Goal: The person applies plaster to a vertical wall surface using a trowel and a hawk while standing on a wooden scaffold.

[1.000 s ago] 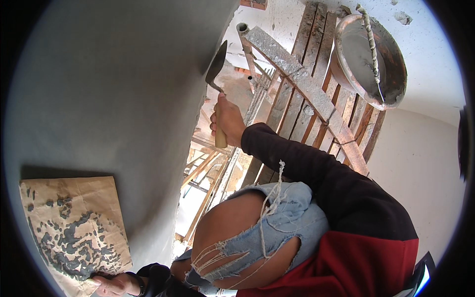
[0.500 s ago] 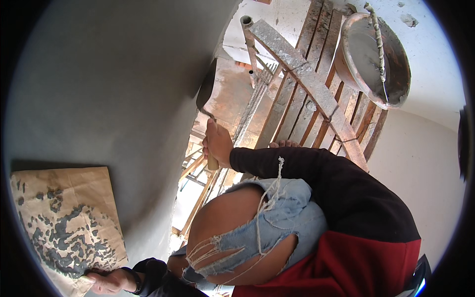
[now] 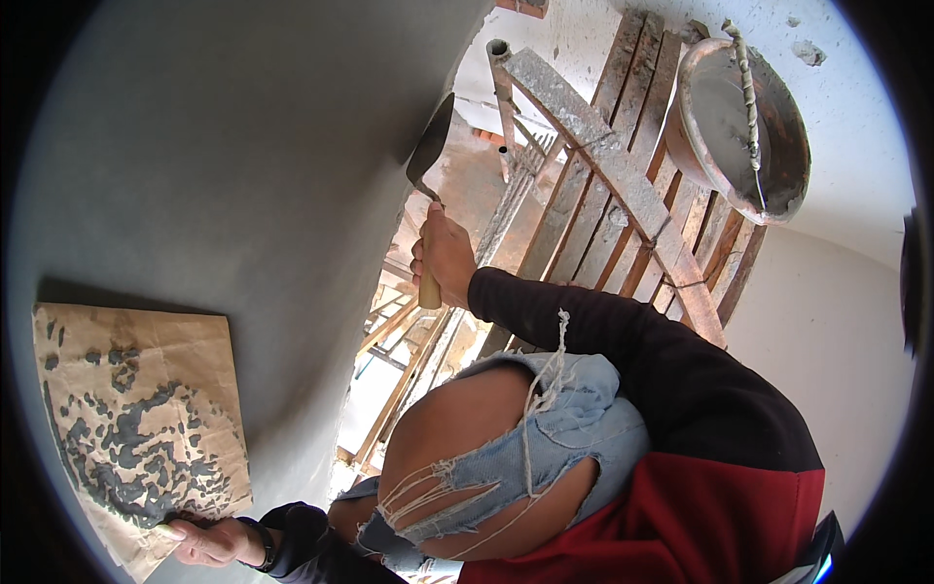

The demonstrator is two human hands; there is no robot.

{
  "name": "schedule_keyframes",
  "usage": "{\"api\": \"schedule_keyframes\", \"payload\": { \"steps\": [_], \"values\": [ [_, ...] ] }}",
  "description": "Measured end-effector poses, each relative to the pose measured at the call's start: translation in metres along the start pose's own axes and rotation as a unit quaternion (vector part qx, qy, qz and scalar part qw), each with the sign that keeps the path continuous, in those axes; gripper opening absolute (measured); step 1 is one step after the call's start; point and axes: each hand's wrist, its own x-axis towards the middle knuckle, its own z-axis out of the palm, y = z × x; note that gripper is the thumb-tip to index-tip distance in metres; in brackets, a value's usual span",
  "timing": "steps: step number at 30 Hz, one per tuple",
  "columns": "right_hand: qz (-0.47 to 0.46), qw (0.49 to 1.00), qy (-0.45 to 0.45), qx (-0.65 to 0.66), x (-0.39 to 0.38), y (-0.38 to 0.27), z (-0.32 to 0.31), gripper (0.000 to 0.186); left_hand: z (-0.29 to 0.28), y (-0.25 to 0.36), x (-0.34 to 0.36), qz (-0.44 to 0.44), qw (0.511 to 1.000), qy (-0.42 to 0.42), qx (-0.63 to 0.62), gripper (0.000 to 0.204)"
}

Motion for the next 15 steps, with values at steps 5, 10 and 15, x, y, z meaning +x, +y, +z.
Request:
{"api": "schedule_keyframes", "payload": {
  "steps": [5, 10, 15],
  "values": [
    [0.002, 1.0, 0.012, -0.023, 0.002, -0.001, -0.004, 0.047, -0.008, 0.004, 0.005, -0.048, 0.997, -0.038, -0.053, 0.05],
    [0.016, 0.999, -0.001, -0.033, 0.003, 0.02, -0.006, 0.046, 0.008, 0.023, 0.021, 0.088, 0.99, -0.009, 0.109, 0.046],
    [0.04, 0.997, -0.021, -0.068, -0.019, 0.061, -0.014, 0.045, 0.001, 0.0, 0.004, 0.002, 1.0, 0.008, -0.003, 0.047]
  ]
}}
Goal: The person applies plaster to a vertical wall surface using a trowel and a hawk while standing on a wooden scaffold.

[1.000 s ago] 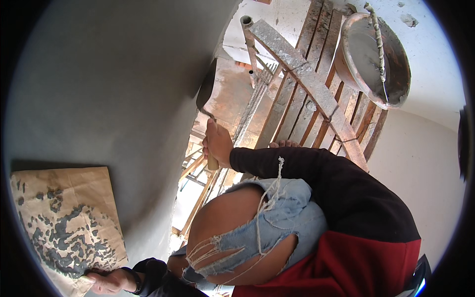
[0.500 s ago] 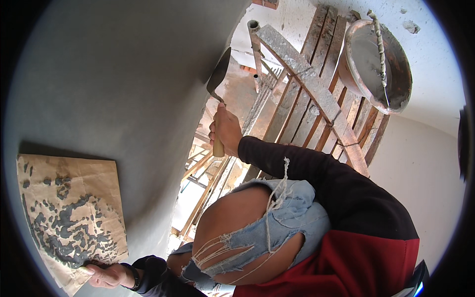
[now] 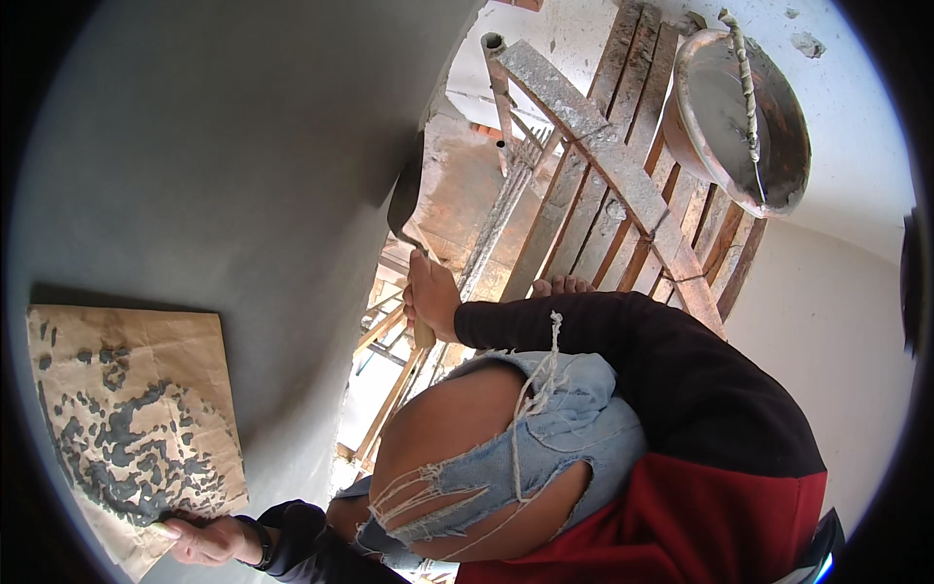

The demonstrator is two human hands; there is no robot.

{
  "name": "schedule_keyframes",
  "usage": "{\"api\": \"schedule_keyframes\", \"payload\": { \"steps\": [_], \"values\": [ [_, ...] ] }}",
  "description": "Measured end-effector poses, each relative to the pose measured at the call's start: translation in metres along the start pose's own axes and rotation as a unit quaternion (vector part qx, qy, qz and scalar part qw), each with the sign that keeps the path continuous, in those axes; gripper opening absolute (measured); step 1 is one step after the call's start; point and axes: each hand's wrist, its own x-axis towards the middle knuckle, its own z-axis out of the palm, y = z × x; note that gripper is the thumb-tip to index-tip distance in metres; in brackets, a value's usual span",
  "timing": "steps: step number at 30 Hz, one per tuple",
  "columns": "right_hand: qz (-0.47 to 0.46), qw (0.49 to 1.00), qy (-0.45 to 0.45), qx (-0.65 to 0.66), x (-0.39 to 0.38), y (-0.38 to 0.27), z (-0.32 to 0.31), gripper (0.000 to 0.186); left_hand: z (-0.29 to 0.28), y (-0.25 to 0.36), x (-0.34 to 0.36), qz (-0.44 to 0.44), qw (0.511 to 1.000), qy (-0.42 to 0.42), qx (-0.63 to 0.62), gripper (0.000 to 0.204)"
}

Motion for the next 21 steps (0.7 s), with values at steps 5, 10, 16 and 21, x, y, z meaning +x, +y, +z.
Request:
{"api": "schedule_keyframes", "payload": {
  "steps": [5, 10, 16, 21],
  "values": [
    [0.041, 0.999, -0.003, 0.01, -0.014, -0.003, 0.0, 0.045, 0.002, 0.02, 0.028, 0.125, 0.987, -0.059, 0.077, 0.05],
    [0.009, 0.998, 0.022, 0.057, 0.001, -0.04, 0.003, 0.046, 0.013, 0.036, 0.036, 0.102, 0.99, -0.01, 0.1, 0.049],
    [0.03, 0.997, 0.022, 0.06, 0.012, -0.031, 0.006, 0.046, -0.001, 0.004, -0.007, -0.093, 0.989, 0.003, -0.113, 0.048],
    [0.082, 0.997, 0.01, 0.01, -0.013, 0.003, 0.0, 0.047, -0.004, -0.006, -0.009, -0.025, 0.998, -0.019, -0.051, 0.047]
  ]
}}
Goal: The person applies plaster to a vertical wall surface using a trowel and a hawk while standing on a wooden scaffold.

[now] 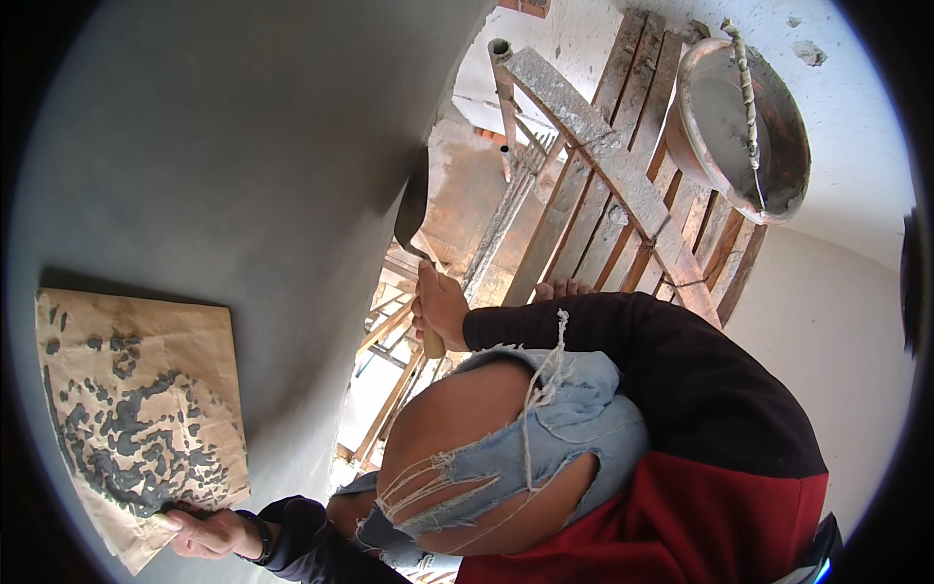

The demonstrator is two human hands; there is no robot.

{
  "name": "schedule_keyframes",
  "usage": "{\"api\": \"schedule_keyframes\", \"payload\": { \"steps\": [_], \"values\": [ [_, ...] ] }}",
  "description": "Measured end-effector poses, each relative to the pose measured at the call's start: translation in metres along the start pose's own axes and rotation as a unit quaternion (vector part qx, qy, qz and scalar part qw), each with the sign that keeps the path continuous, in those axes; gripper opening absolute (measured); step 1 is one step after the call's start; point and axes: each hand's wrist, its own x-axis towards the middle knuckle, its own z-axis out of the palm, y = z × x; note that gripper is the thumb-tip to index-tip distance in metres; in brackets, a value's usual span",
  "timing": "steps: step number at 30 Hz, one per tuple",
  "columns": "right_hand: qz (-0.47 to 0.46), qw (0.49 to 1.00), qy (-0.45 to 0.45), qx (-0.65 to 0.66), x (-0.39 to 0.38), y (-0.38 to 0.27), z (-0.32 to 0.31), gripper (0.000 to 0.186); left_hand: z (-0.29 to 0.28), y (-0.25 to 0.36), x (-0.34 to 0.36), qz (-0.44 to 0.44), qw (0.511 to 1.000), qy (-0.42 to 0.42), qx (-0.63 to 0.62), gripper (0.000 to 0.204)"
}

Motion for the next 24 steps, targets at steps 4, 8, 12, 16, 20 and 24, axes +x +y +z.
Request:
{"api": "schedule_keyframes", "payload": {
  "steps": [4, 8, 12, 16, 20, 24],
  "values": [
    [0.034, 0.998, 0.052, 0.019, 0.004, 0.0, -0.009, 0.048, 0.003, 0.003, 0.008, 0.038, 0.998, -0.005, 0.058, 0.051],
    [-0.022, 0.999, 0.015, 0.032, 0.008, -0.036, -0.008, 0.049, 0.009, 0.028, 0.031, 0.13, 0.975, -0.033, 0.18, 0.053],
    [-0.031, 0.999, -0.004, 0.029, 0.013, -0.051, 0.002, 0.049, 0.002, 0.011, 0.018, 0.06, 0.996, -0.031, 0.063, 0.052],
    [-0.005, 1.0, -0.002, -0.013, 0.005, -0.024, -0.004, 0.049, 0.003, 0.014, 0.02, 0.089, 0.987, -0.04, 0.129, 0.052],
    [0.03, 0.999, -0.004, -0.029, -0.005, -0.016, -0.01, 0.048, 0.008, 0.022, 0.029, 0.123, 0.982, -0.04, 0.138, 0.051],
    [-0.012, 1.0, 0.009, -0.025, -0.008, -0.04, -0.008, 0.049, 0.012, 0.032, 0.034, 0.121, 0.982, -0.025, 0.14, 0.052]
  ]
}}
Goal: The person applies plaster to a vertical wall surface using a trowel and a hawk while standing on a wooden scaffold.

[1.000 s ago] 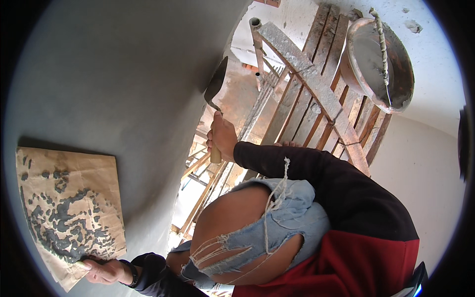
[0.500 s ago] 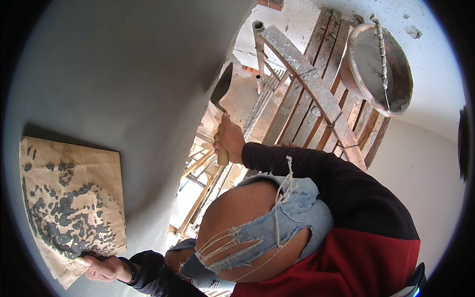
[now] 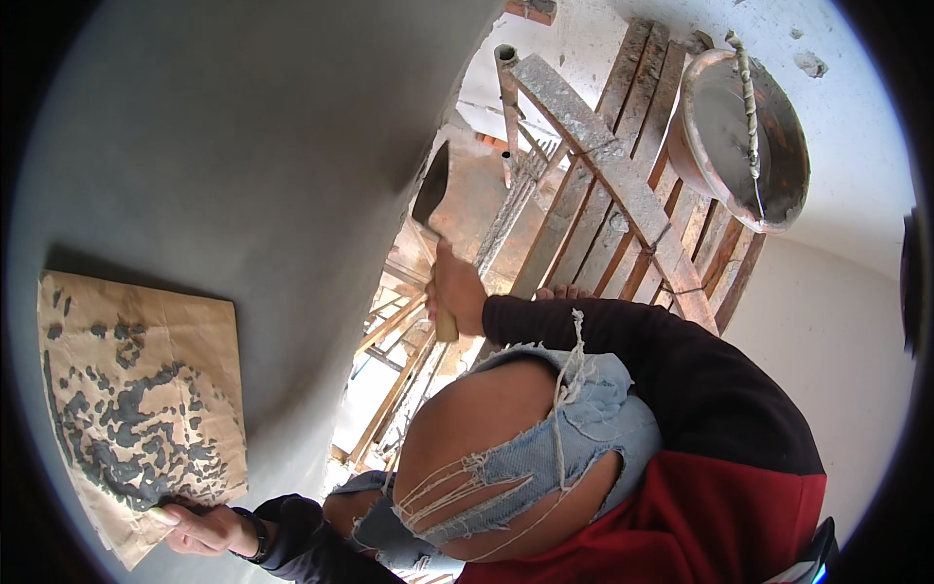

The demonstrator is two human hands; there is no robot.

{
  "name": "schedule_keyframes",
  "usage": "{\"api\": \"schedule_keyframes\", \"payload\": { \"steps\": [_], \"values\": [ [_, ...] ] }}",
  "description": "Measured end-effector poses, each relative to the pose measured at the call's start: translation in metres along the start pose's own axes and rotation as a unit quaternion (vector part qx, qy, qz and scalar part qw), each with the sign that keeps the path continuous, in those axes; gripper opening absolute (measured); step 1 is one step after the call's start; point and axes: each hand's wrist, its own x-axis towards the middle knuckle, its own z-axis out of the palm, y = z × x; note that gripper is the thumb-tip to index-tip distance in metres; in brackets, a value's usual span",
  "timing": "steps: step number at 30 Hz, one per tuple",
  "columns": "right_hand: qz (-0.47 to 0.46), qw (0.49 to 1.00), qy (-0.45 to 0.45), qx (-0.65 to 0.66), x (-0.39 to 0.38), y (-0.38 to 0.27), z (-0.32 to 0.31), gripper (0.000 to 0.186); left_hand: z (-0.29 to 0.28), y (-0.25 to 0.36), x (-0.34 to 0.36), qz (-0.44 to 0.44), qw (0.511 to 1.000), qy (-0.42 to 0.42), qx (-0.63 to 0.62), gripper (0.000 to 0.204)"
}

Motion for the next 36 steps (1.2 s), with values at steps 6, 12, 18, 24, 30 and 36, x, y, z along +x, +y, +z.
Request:
{"api": "schedule_keyframes", "payload": {
  "steps": [6, 12, 18, 24, 30, 36],
  "values": [
    [0.034, 0.999, 0.006, 0.008, 0.012, -0.017, 0.001, 0.051, 0.002, 0.006, 0.004, 0.029, 0.996, 0.007, 0.087, 0.052],
    [0.077, 0.997, -0.024, 0.001, -0.007, 0.008, -0.001, 0.047, 0.005, 0.003, 0.007, 0.033, 0.999, 0.004, 0.038, 0.051],
    [0.024, 0.998, -0.013, 0.053, 0.013, -0.028, -0.002, 0.049, 0.007, 0.012, 0.015, 0.045, 0.997, 0.023, 0.059, 0.048],
    [0.142, 0.989, -0.023, 0.041, 0.005, 0.011, 0.004, 0.049, 0.003, -0.003, -0.005, -0.046, 0.996, -0.002, -0.071, 0.046],
    [0.073, 0.996, 0.01, 0.047, 0.001, 0.001, 0.006, 0.048, 0.007, 0.007, 0.007, 0.007, 0.998, 0.029, -0.053, 0.039],
    [0.075, 0.997, -0.009, 0.022, 0.004, 0.007, 0.007, 0.048, 0.006, -0.006, -0.013, -0.055, 0.99, 0.032, -0.125, 0.033]
  ]
}}
